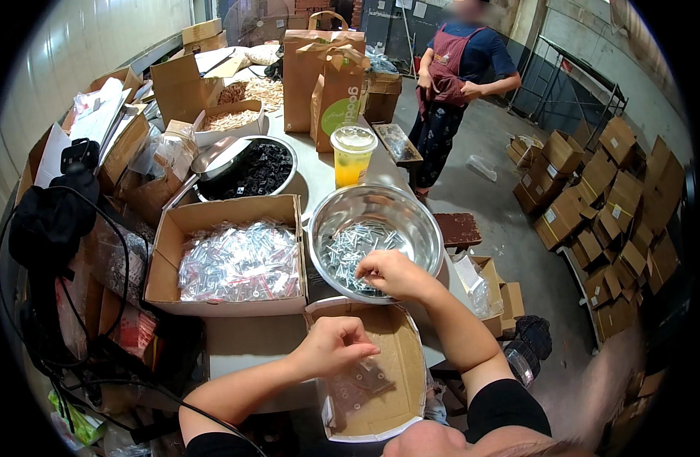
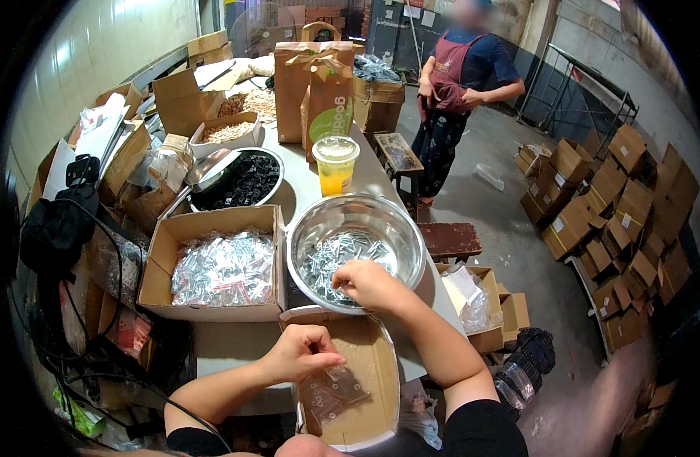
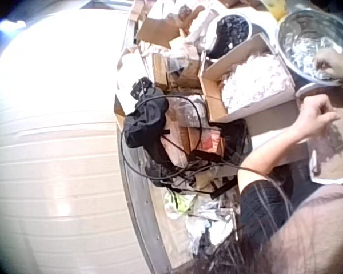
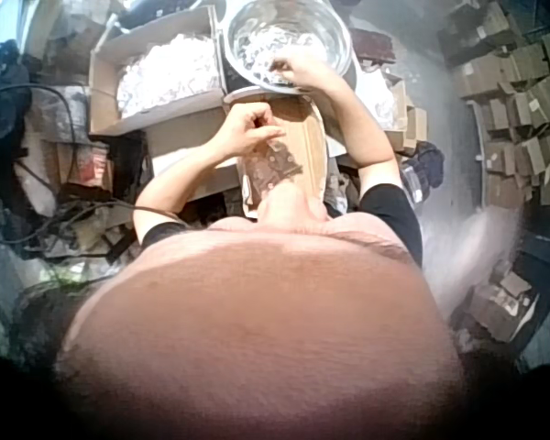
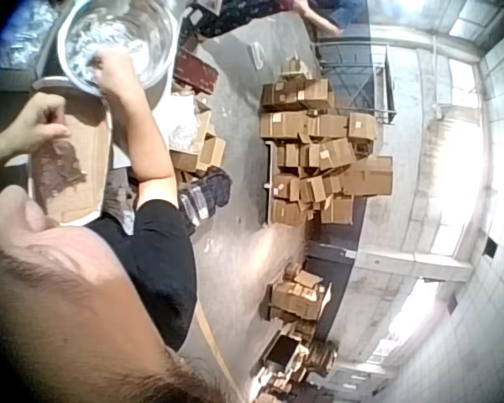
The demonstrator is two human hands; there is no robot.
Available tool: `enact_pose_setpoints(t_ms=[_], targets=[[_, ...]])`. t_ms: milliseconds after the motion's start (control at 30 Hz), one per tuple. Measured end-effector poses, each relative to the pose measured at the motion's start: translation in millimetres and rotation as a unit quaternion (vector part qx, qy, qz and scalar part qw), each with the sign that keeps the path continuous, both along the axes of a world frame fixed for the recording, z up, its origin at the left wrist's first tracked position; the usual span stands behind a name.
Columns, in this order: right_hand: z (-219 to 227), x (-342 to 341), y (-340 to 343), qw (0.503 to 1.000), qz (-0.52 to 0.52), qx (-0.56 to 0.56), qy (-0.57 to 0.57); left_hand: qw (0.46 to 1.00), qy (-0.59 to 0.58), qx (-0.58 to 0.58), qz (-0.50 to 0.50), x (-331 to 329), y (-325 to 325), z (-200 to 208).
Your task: The person picks small metal fasteners from a stainless steel bowl and places them into small clear plastic bags. The person then places the filled bags into a cardboard box.
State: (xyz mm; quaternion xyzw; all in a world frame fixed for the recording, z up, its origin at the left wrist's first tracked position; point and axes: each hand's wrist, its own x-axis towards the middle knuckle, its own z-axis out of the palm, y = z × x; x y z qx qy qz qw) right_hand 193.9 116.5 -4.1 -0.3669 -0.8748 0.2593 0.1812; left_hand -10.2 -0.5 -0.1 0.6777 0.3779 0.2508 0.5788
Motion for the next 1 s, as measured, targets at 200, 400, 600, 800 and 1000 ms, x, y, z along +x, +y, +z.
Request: enact_pose_setpoints(t_ms=[200, 400, 600, 800, 1000], targets=[[4.1, -1.0, -4.3, 0.999, 0.030, -0.025, 0.001, 0.988, -0.070, 0.136, 0.022, 7.8, 3.3, -3.3], [6.4, -2.8, -9.0, 0.998, 0.058, -0.031, -0.016, 0.992, -0.033, 0.119, -0.040, 0.3, 4.5, -3.3], [17.5, -3.8, -12.3, 0.996, 0.042, -0.077, 0.000, 0.987, -0.062, 0.148, -0.024, 2.7, 7.5, -11.0], [11.7, 3.3, -4.4, 0.998, -0.016, -0.010, 0.055, 0.990, -0.128, 0.058, -0.034, 3.5, 5.4, -5.9], [12.3, 6.8, 0.4, 0.992, -0.038, -0.055, 0.104, 0.988, -0.128, -0.085, -0.024, 2.8, 6.7, -11.5]])
